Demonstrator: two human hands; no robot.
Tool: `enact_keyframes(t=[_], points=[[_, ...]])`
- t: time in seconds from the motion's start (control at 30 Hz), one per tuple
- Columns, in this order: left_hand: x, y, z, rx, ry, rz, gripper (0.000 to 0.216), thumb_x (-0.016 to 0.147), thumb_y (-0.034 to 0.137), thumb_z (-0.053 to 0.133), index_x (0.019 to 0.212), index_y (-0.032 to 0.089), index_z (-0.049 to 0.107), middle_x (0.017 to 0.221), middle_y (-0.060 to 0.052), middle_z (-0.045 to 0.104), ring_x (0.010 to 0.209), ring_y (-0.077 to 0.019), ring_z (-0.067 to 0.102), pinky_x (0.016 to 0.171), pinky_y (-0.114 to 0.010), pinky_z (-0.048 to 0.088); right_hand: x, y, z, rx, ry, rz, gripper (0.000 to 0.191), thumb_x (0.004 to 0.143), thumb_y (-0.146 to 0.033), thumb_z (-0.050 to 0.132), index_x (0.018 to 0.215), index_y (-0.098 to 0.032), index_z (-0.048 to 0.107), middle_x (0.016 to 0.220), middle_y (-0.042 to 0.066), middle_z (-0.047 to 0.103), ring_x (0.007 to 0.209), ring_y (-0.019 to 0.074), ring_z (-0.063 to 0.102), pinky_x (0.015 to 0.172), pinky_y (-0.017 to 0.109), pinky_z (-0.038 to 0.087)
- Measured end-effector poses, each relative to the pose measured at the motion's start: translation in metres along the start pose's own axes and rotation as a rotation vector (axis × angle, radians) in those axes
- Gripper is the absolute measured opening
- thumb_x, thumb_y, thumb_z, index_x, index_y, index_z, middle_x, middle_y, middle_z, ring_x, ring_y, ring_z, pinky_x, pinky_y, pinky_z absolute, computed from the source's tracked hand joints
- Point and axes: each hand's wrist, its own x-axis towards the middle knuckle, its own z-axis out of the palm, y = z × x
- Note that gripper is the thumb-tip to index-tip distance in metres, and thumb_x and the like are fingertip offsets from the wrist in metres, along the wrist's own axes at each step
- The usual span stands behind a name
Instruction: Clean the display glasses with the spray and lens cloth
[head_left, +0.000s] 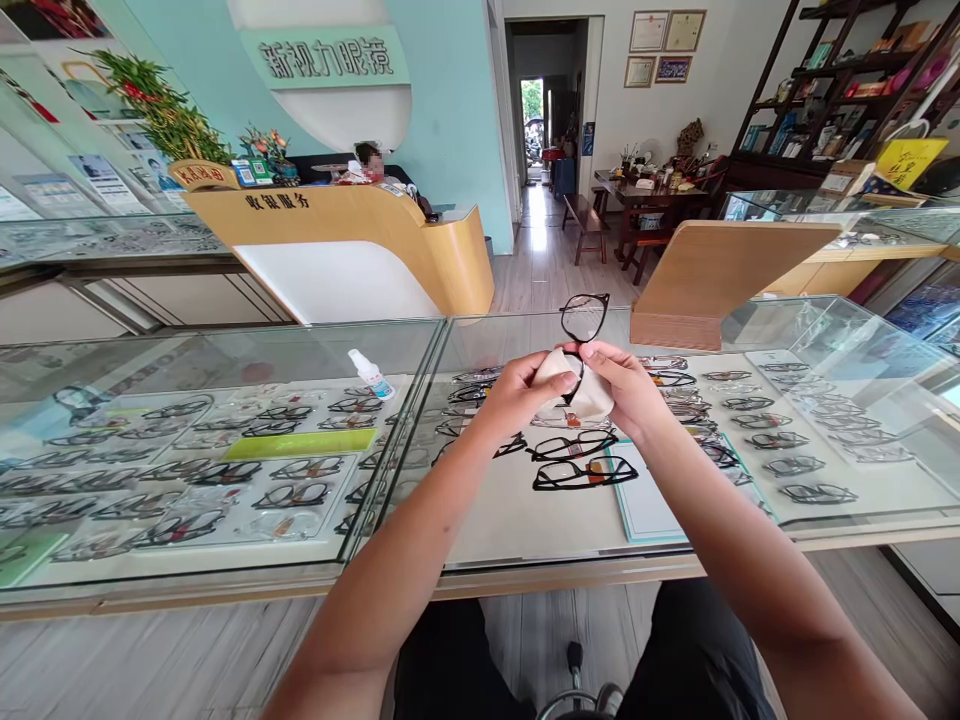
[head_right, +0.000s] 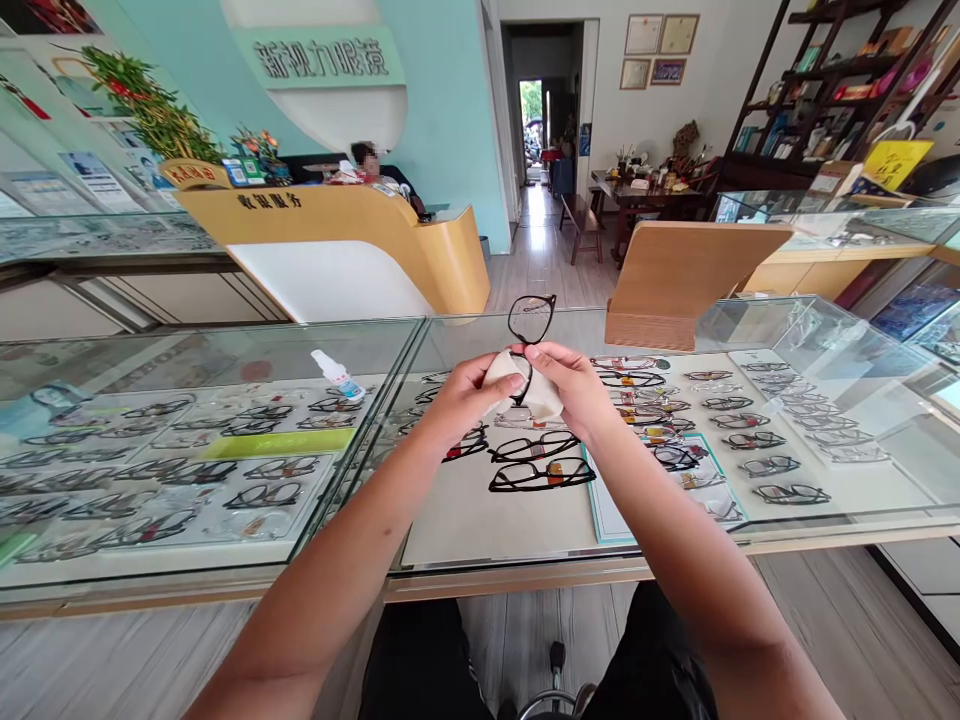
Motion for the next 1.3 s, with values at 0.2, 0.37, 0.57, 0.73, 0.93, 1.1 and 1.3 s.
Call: enact_keyframes(t=[0.2, 0.37, 0.57, 0.73, 0.93, 1.1, 1.3], points=[[-0.002, 0.003, 0.000, -0.022, -0.038, -0.024, 0.063, 0.077, 0.060, 0.092, 0.121, 0.017, 0.079, 0.092, -0.002, 0.071, 0.078, -0.0159, 0.059, 0.072, -0.027, 0.046, 0.001, 0.003, 0.001, 0.011, 0.016, -0.014, 0.031, 0.069, -0.051, 0.101, 0.085, -0.029, 0.086, 0.104, 0.002, 0.087, 0.085, 0.0213, 0.076, 0.074, 0.033, 0.061], [-0.002, 0.004, 0.003, 0.103, -0.002, 0.045, 0.054, 0.082, 0.064, 0.086, 0.103, 0.015, 0.078, 0.083, -0.001, 0.064, 0.074, -0.0135, 0.051, 0.067, -0.025, 0.039, 0.001, 0.003, 0.005, 0.061, 0.037, -0.041, 0.033, 0.066, -0.050, 0.103, 0.085, -0.028, 0.088, 0.099, 0.003, 0.087, 0.077, 0.0171, 0.071, 0.069, 0.030, 0.058], [-0.005, 0.010, 0.008, 0.177, 0.008, 0.094, 0.053, 0.087, 0.065, 0.079, 0.101, 0.015, 0.076, 0.078, 0.001, 0.057, 0.071, -0.0129, 0.045, 0.065, -0.026, 0.036, 0.000, 0.002, 0.008, 0.091, 0.070, -0.089, 0.033, 0.064, -0.049, 0.103, 0.081, -0.026, 0.087, 0.098, 0.003, 0.086, 0.078, 0.0160, 0.071, 0.070, 0.028, 0.058], [-0.007, 0.012, 0.009, 0.198, -0.027, 0.112, 0.048, 0.091, 0.062, 0.077, 0.102, 0.016, 0.074, 0.077, 0.002, 0.053, 0.069, -0.0118, 0.041, 0.064, -0.026, 0.034, -0.001, 0.002, 0.008, 0.080, 0.074, -0.109, 0.032, 0.066, -0.050, 0.102, 0.083, -0.027, 0.088, 0.098, 0.003, 0.086, 0.078, 0.0164, 0.071, 0.071, 0.029, 0.058], [-0.004, 0.008, 0.004, 0.234, 0.035, 0.170, 0.045, 0.095, 0.062, 0.073, 0.088, 0.018, 0.063, 0.073, 0.003, 0.049, 0.068, -0.0119, 0.041, 0.061, -0.025, 0.031, -0.001, 0.000, 0.008, 0.066, 0.059, -0.101, 0.033, 0.066, -0.049, 0.102, 0.083, -0.025, 0.088, 0.095, 0.003, 0.085, 0.077, 0.0156, 0.071, 0.072, 0.029, 0.059], [-0.003, 0.009, -0.001, 0.156, -0.046, 0.118, 0.047, 0.093, 0.064, 0.075, 0.089, 0.019, 0.060, 0.075, 0.003, 0.053, 0.067, -0.0115, 0.044, 0.060, -0.025, 0.031, -0.001, 0.000, 0.006, 0.070, 0.049, -0.089, 0.032, 0.067, -0.049, 0.102, 0.084, -0.026, 0.088, 0.097, 0.003, 0.085, 0.080, 0.0162, 0.073, 0.072, 0.028, 0.060], [-0.004, 0.017, -0.003, 0.152, -0.038, 0.131, 0.055, 0.088, 0.064, 0.081, 0.074, 0.019, 0.051, 0.069, 0.006, 0.042, 0.062, -0.0094, 0.036, 0.058, -0.024, 0.029, -0.001, -0.002, 0.001, 0.066, 0.007, -0.102, 0.028, 0.072, -0.047, 0.101, 0.085, -0.027, 0.086, 0.104, 0.002, 0.087, 0.085, 0.0161, 0.076, 0.076, 0.026, 0.061]])
